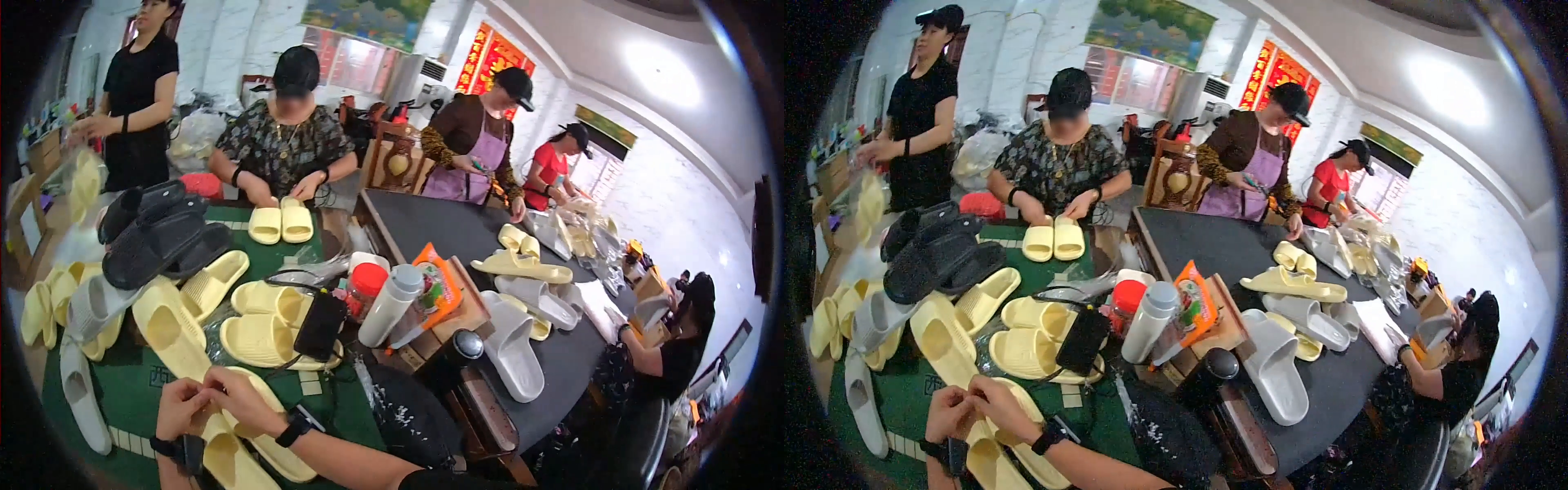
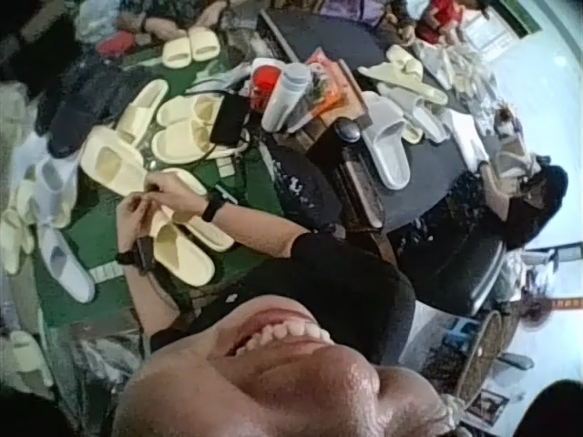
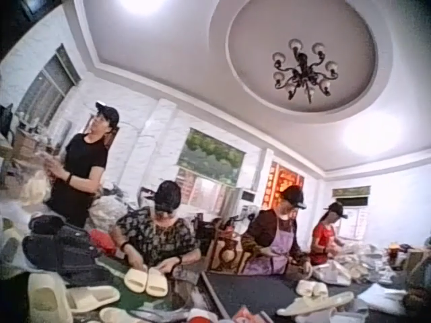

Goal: Manually assembling and trimming components of yellow and white foam sandals.

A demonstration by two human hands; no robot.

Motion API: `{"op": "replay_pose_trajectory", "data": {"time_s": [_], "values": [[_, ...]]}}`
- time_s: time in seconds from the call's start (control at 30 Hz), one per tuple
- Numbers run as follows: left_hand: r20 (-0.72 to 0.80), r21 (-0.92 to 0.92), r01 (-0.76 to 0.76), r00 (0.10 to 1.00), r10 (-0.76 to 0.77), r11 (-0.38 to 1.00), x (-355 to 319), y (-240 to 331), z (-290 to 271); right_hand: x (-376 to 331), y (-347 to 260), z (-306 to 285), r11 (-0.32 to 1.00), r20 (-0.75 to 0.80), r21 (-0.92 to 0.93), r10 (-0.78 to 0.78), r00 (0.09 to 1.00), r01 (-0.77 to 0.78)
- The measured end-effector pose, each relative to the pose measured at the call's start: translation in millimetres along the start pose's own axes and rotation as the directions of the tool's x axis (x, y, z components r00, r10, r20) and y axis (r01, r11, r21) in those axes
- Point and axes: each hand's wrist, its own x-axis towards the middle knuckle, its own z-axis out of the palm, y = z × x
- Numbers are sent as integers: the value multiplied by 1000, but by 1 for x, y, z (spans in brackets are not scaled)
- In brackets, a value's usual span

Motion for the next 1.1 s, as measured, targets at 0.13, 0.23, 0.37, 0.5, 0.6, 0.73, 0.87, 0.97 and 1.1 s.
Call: {"op": "replay_pose_trajectory", "data": {"time_s": [0.13,0.23,0.37,0.5,0.6,0.73,0.87,0.97,1.1], "values": [[30,159,-12,1000,7,987,7,-10,-12,-2,-11,-4,996,-9,89,-5,1000,6],[10,112,-26,1000,25,993,7,-10,-14,-1,-12,-4,994,4,109,5,1000,-6],[45,184,-31,999,23,983,9,-6,-16,-2,-9,-5,995,-2,99,-2,1000,2],[62,130,-36,998,28,991,6,-2,-14,0,-9,-9,996,13,88,14,1000,-15],[56,87,-14,998,9,996,6,-6,-18,-2,-11,-1,994,-34,104,-38,999,42],[67,145,3,998,-13,989,4,-7,-18,-4,-16,-4,982,10,157,109,994,-109],[83,131,-16,997,5,991,3,-4,-12,-3,-9,-4,988,-44,155,20,999,-13],[92,118,-15,996,4,993,0,-2,-13,-2,-13,-5,989,3,144,21,1000,-21],[41,191,-30,999,23,981,-6,11,-5,-1,-12,-2,990,18,140,8,1000,-10]]}}
